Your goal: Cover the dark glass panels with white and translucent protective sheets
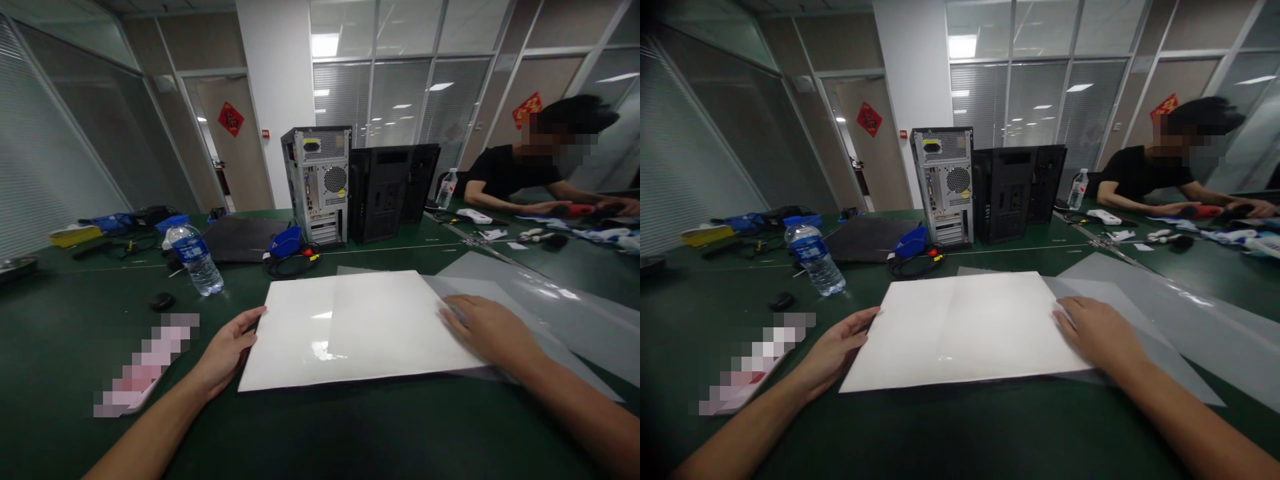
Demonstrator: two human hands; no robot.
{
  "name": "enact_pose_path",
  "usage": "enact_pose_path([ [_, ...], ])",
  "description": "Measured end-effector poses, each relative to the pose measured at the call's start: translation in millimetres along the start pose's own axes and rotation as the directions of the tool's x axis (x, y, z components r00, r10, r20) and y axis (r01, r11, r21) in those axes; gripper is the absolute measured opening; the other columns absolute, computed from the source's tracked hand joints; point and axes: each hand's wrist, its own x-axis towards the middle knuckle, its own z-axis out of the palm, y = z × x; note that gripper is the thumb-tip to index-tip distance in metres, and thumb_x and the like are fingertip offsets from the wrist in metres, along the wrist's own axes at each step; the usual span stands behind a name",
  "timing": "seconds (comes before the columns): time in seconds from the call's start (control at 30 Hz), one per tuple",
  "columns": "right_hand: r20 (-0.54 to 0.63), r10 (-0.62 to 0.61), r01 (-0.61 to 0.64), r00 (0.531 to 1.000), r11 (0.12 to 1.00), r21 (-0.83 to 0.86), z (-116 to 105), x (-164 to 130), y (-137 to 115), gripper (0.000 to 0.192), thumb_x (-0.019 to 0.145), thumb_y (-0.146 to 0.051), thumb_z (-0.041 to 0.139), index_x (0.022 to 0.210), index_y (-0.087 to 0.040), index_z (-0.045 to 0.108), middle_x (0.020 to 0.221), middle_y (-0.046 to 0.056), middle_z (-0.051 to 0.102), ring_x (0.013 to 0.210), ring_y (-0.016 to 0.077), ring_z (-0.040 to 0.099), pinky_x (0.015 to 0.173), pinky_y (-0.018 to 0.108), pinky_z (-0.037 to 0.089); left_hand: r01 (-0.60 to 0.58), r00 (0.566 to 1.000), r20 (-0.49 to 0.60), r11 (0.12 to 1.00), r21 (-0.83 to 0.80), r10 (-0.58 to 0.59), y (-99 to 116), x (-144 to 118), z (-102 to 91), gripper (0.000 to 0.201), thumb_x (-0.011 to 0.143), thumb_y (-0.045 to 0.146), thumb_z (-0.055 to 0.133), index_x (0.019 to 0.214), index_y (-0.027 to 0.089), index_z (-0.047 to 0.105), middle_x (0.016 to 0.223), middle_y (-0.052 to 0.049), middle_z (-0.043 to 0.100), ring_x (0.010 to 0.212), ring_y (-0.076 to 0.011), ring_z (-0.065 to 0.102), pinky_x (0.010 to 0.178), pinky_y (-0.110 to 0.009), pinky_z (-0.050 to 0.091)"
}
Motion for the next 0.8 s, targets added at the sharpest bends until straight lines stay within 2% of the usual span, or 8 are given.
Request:
enact_pose_path([
  [0.1,0.091,0.089,-0.09,0.992,0.996,0.011,-0.2,0.2,9.1,0.059,0.101,-0.056,0.033,0.123,-0.019,0.073,0.12,0.014,0.072,0.097,0.0344,0.069,0.083,0.054,0.057,0.003,1.0,-0.023,1.0,-0.002,-0.003,2.3,-1.5,3.7,0.065,0.066,0.008,0.077,0.128,0.021,0.066,0.145,-0.01,0.062,0.107,-0.0257,0.071,0.084,-0.033,0.057],
  [0.2,0.121,-0.073,0.048,0.99,0.979,0.198,-0.7,-1.7,3.1,0.056,0.102,-0.055,0.035,0.131,-0.022,0.069,0.131,0.009,0.068,0.114,0.0303,0.066,0.099,0.051,0.053,0.003,0.999,-0.038,1.0,-0.003,-0.003,4.7,-3.7,7.0,0.063,0.064,0.007,0.076,0.126,0.02,0.067,0.144,-0.01,0.063,0.108,-0.025,0.07,0.084,-0.032,0.057],
  [0.27,0.086,-0.179,0.149,0.98,0.947,0.283,0.6,-2.3,-0.5,0.053,0.103,-0.054,0.036,0.136,-0.024,0.065,0.139,0.005,0.064,0.126,0.0274,0.06,0.11,0.049,0.047,0.001,0.999,-0.043,1.0,-0.006,-0.001,5.6,-4.8,8.0,0.063,0.064,0.007,0.076,0.125,0.02,0.067,0.144,-0.01,0.062,0.109,-0.0247,0.07,0.085,-0.032,0.056],
  [0.37,0.039,-0.172,0.156,0.984,0.953,0.259,4.5,-1.7,0.7,0.053,0.103,-0.053,0.037,0.136,-0.023,0.065,0.139,0.007,0.064,0.128,0.0279,0.059,0.112,0.051,0.045,-0.001,0.999,-0.036,1.0,0.0,0.001,5.4,-5.3,7.1,0.061,0.065,0.009,0.076,0.125,0.02,0.067,0.147,-0.01,0.06,0.11,-0.0248,0.07,0.086,-0.032,0.057],
  [0.5,0.105,-0.149,0.12,0.983,0.963,0.241,8.4,-1.2,4.7,0.054,0.102,-0.055,0.037,0.13,-0.021,0.07,0.135,0.008,0.066,0.124,0.029,0.061,0.11,0.052,0.047,-0.007,1.0,-0.018,1.0,0.012,0.007,3.5,-4.1,3.8,0.06,0.067,0.008,0.075,0.125,0.021,0.067,0.149,-0.009,0.058,0.115,-0.0263,0.068,0.087,-0.033,0.056],
  [0.6,0.125,-0.221,0.167,0.967,0.926,0.34,8.2,-3.3,2.6,0.053,0.103,-0.054,0.038,0.137,-0.024,0.065,0.144,0.006,0.06,0.138,0.0287,0.051,0.119,0.054,0.037,-0.016,1.0,-0.024,1.0,0.022,0.016,2.8,-3.9,2.5,0.061,0.066,0.007,0.074,0.125,0.021,0.067,0.148,-0.009,0.059,0.119,-0.028,0.067,0.088,-0.033,0.056],
  [0.7,0.15,-0.32,0.232,0.935,0.876,0.422,6.8,-5.8,0.7,0.052,0.104,-0.052,0.038,0.149,-0.03,0.054,0.156,0.002,0.047,0.147,0.0281,0.037,0.125,0.058,0.023,-0.01,1.0,-0.023,1.0,0.027,0.011,3.1,-4.6,2.7,0.062,0.066,0.007,0.074,0.127,0.021,0.066,0.149,-0.01,0.059,0.119,-0.0284,0.067,0.088,-0.034,0.056],
  [0.8,0.139,-0.353,0.272,0.925,0.872,0.407,6.4,-5.6,3.2,0.054,0.103,-0.053,0.041,0.152,-0.032,0.049,0.16,0.002,0.041,0.15,0.0291,0.033,0.125,0.06,0.02,-0.015,1.0,-0.027,0.999,0.035,0.016,3.3,-4.8,2.3,0.062,0.067,0.007,0.072,0.127,0.02,0.066,0.15,-0.01,0.058,0.119,-0.0274,0.067,0.089,-0.033,0.056],
])
